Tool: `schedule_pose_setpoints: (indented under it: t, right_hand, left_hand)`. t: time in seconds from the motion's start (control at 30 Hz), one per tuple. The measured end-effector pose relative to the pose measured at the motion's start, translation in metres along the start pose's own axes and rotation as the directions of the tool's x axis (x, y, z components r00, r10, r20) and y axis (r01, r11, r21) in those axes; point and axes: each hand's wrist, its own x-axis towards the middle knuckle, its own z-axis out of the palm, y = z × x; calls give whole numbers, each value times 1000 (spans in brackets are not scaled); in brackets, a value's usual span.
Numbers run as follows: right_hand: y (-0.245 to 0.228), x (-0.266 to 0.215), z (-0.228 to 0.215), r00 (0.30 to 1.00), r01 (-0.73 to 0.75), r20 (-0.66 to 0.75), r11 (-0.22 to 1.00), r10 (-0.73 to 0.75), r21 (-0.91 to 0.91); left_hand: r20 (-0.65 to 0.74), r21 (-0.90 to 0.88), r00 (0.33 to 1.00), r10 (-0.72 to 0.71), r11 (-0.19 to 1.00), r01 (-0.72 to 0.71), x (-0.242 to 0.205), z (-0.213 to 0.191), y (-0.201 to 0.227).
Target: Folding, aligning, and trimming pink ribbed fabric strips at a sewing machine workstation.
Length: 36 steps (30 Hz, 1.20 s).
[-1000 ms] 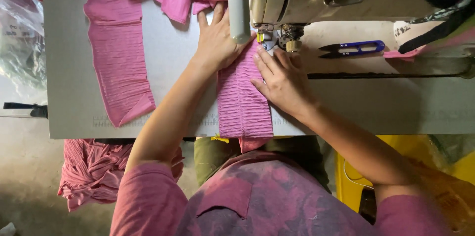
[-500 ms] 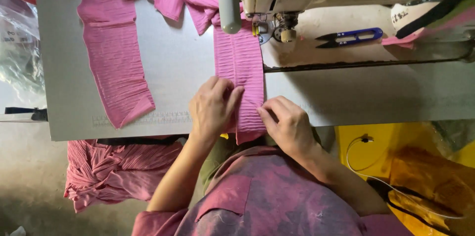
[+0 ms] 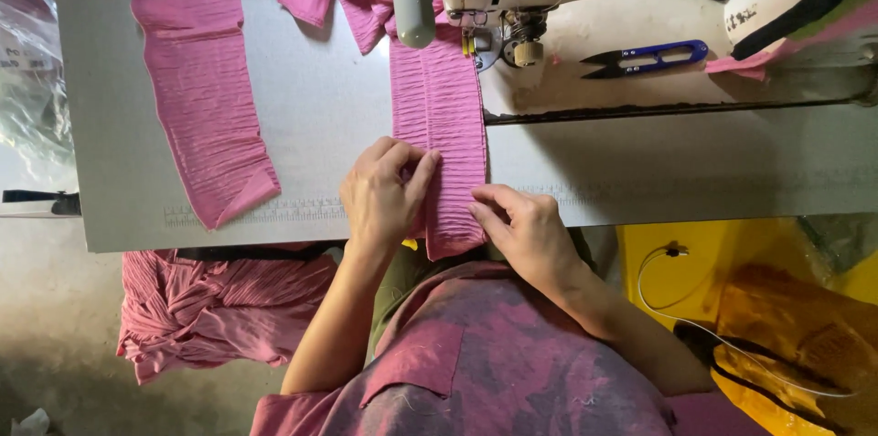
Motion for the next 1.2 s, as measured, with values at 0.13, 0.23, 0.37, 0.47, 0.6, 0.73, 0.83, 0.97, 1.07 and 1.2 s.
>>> schedule_pose_setpoints:
  t: [0.13, 0.23, 0.37, 0.47, 0.6, 0.73, 0.83, 0.97, 1.07, 1.2]
  right_hand:
    - [13, -2, 3, 999, 50, 23, 993, -47, -108]
    - [5, -3, -6, 982, 177, 22, 887, -185, -426]
    - [17, -4, -15, 930, 315, 39, 742, -365, -592]
    - [17, -2, -14, 869, 436, 102, 651, -485, -621]
    - [12, -1, -6, 851, 495, 180, 639, -493, -589]
    - [12, 2, 2, 846, 476, 118, 637, -520, -607]
    - [10, 10, 4, 848, 458, 83, 644, -524, -613]
    - [13, 21, 6, 855, 447, 90, 637, -512, -628]
    - [21, 36, 8, 837, 459, 81, 614, -541, -642]
    - [23, 61, 2, 806, 511, 138, 559, -575, -653]
  left_hand:
    - [-12, -12, 1000, -4, 1000, 4, -1, 0, 2]
    - [-8, 37, 999, 33, 999, -32, -2, 3, -1]
    - [-16, 119, 994, 105, 988, -102, 3, 11, -5]
    - [-147, 252, 875, 461, 873, -417, 20, 28, -15]
    - [167, 96, 678, 715, 673, -733, 41, 23, -16]
    - [249, 80, 671, 699, 676, -733, 51, 24, -26]
    - [206, 100, 676, 707, 672, -733, 61, 28, -29]
    - [172, 91, 693, 700, 689, -719, 80, 37, -36]
    - [114, 133, 673, 731, 660, -740, 101, 44, -45]
    - [91, 221, 662, 744, 633, -742, 131, 40, -42]
